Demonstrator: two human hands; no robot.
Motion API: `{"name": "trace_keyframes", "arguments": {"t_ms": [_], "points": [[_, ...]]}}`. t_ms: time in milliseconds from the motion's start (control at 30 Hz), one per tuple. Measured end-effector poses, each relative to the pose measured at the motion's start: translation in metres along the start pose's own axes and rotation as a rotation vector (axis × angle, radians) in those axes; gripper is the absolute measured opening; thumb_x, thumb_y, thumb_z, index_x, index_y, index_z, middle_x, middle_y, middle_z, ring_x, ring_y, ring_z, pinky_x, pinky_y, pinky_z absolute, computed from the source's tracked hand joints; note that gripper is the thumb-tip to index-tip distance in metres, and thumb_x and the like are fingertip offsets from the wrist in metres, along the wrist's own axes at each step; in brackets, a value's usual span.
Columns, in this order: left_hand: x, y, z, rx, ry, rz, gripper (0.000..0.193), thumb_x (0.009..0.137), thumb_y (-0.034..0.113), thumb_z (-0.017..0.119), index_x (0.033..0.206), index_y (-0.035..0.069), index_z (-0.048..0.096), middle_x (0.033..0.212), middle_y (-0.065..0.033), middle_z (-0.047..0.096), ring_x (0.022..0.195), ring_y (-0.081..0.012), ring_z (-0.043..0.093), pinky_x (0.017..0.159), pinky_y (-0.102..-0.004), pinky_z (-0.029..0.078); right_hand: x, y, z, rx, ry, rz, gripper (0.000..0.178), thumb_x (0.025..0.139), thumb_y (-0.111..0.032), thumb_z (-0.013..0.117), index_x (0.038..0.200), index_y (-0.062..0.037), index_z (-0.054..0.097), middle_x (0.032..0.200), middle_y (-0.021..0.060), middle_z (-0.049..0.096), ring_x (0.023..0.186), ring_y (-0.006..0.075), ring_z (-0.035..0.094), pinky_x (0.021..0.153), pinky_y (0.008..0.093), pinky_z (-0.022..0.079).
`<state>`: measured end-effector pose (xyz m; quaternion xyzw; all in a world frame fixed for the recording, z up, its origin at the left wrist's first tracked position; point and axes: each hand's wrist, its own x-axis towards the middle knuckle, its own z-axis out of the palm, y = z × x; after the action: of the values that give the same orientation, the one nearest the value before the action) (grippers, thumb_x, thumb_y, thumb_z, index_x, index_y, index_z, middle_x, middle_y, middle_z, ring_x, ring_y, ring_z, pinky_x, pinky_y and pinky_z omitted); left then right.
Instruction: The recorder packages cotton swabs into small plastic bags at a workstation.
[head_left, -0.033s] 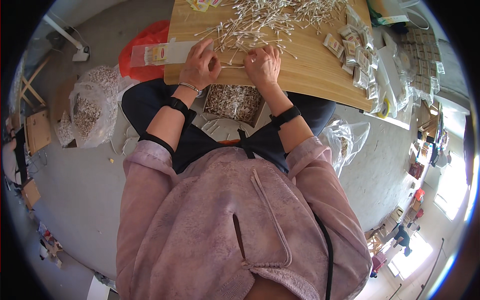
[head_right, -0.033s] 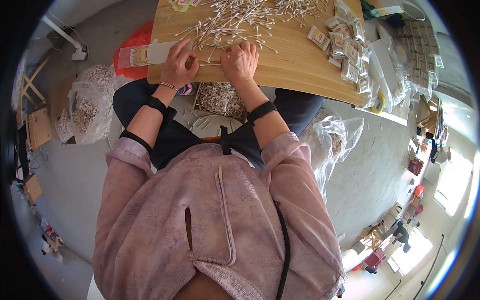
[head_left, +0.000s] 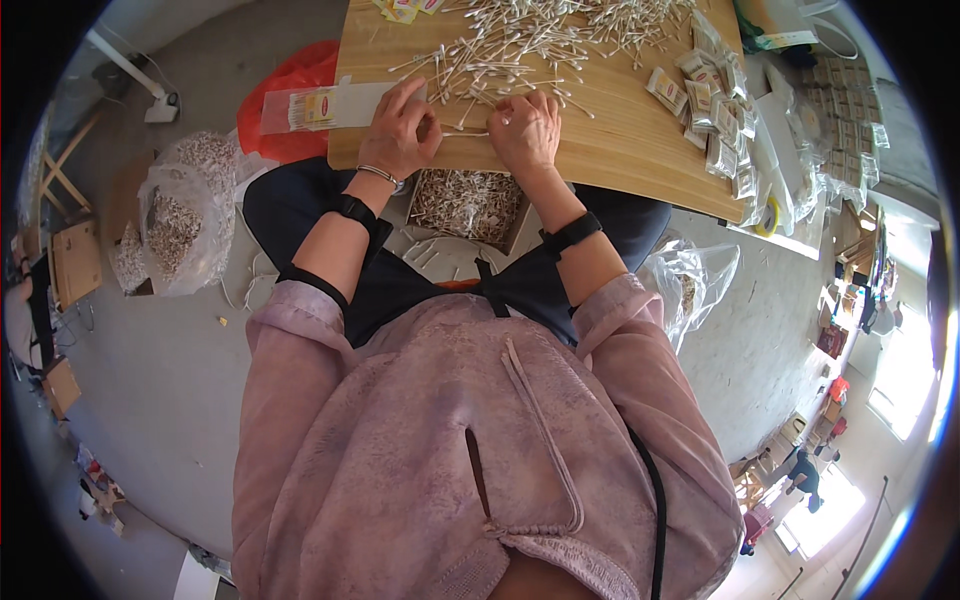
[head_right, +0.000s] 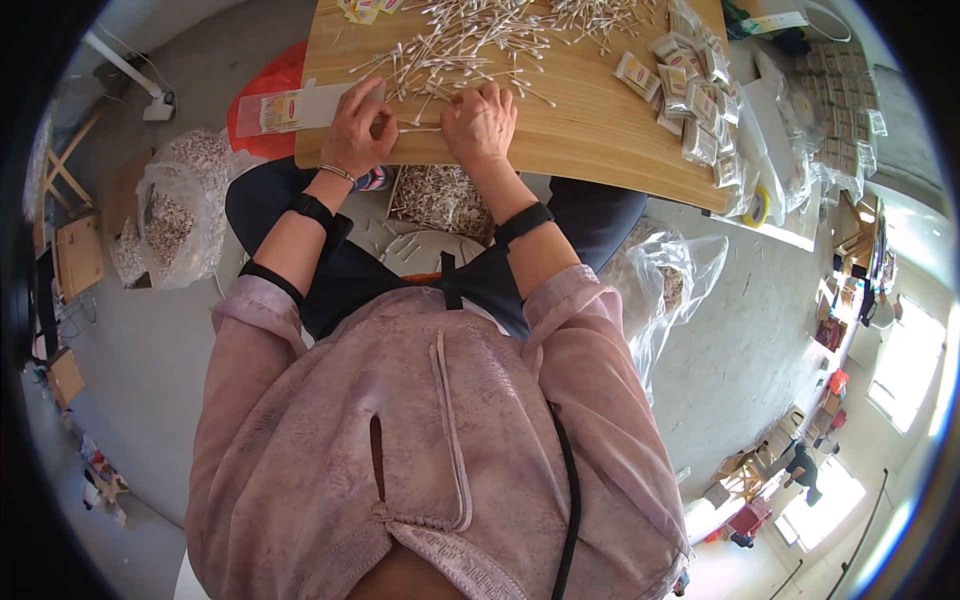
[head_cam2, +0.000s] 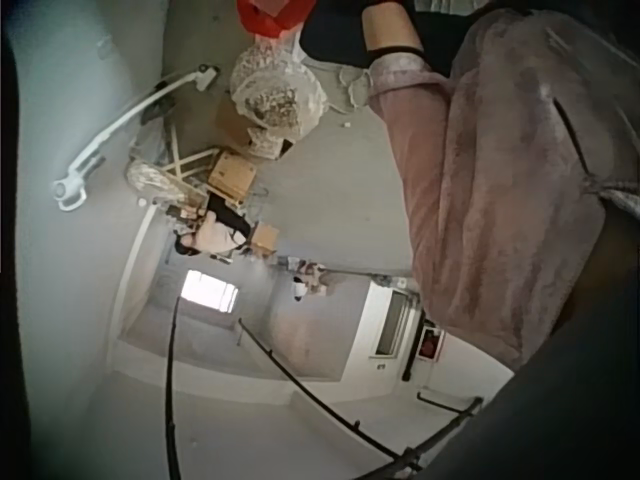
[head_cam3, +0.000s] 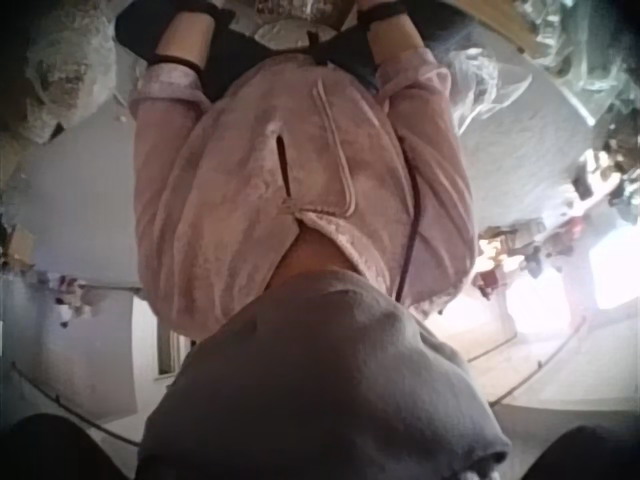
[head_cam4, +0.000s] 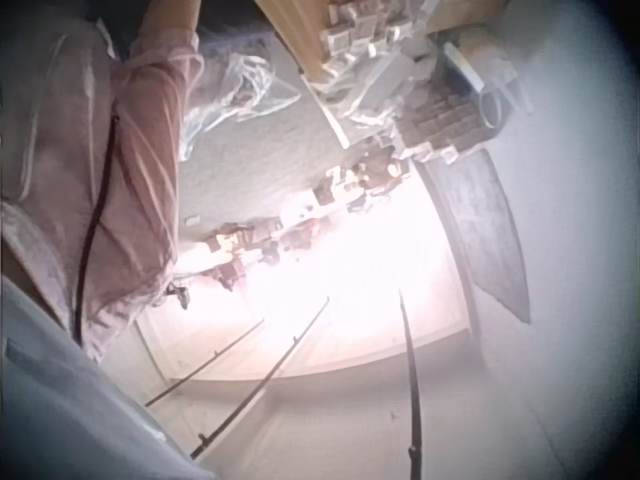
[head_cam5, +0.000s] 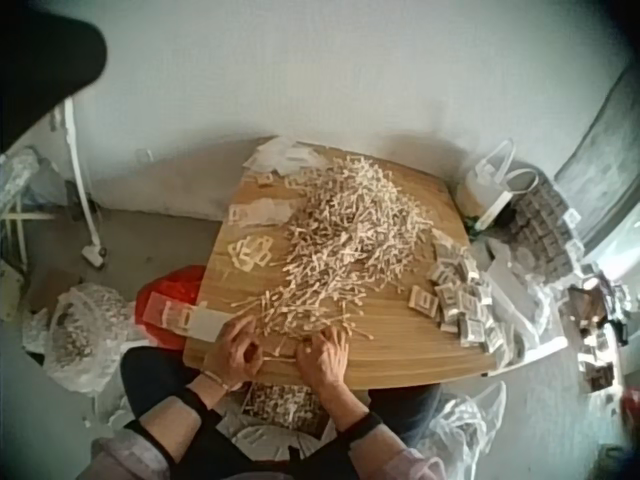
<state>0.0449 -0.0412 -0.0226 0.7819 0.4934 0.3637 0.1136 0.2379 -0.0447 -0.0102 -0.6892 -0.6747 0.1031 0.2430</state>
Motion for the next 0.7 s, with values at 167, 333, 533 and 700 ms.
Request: {"name": "trace_keyframes", "arguments": {"t_ms": [167,333,533,700], "points": [[-0.003,-0.002,-0.002,0.021,-0.01,-0.007,0.011,0.072,0.012,0.063,0.078,0.004,0.057,0.123,-0.0161,0.05,0.111,-0.0351,0.05,0.092,-0.0425,0.044,-0.001,-0.006,-0.005,-0.059,-0.024,-0.063,0.016,0.074,-0.02,0.061,0.084,-0.0076,0.065,0.092,0.0098,0.056,0.096,0.0295,0.049,0.084,0.0402,0.04],[-0.002,-0.002,-0.002,0.017,0.003,0.017,0.013,0.072,0.012,0.063,0.08,0.006,0.055,0.122,-0.0163,0.05,0.11,-0.0348,0.05,0.092,-0.0421,0.044,0.013,0.007,-0.007,0.046,0.082,-0.126,0.017,0.079,-0.017,0.06,0.092,-0.0063,0.058,0.092,0.0116,0.056,0.093,0.0308,0.05,0.082,0.0431,0.04],[-0.003,-0.002,-0.001,0.011,0.01,0.023,0.014,0.07,0.01,0.064,0.079,0.006,0.054,0.12,-0.0161,0.05,0.11,-0.0347,0.05,0.091,-0.0423,0.045,0.034,0.019,-0.005,-0.059,0.056,-0.081,0.016,0.084,-0.019,0.056,0.093,-0.006,0.058,0.097,0.013,0.059,0.097,0.032,0.051,0.087,0.0418,0.04],[-0.001,-0.001,-0.001,0.027,0.008,0.035,0.014,0.07,0.01,0.064,0.079,0.006,0.054,0.121,-0.0158,0.05,0.109,-0.0345,0.05,0.091,-0.0421,0.045,0.038,0.024,-0.002,-0.07,0.064,-0.01,0.018,0.086,-0.021,0.054,0.093,-0.0052,0.059,0.097,0.0123,0.059,0.097,0.0326,0.05,0.088,0.0414,0.04]]}}
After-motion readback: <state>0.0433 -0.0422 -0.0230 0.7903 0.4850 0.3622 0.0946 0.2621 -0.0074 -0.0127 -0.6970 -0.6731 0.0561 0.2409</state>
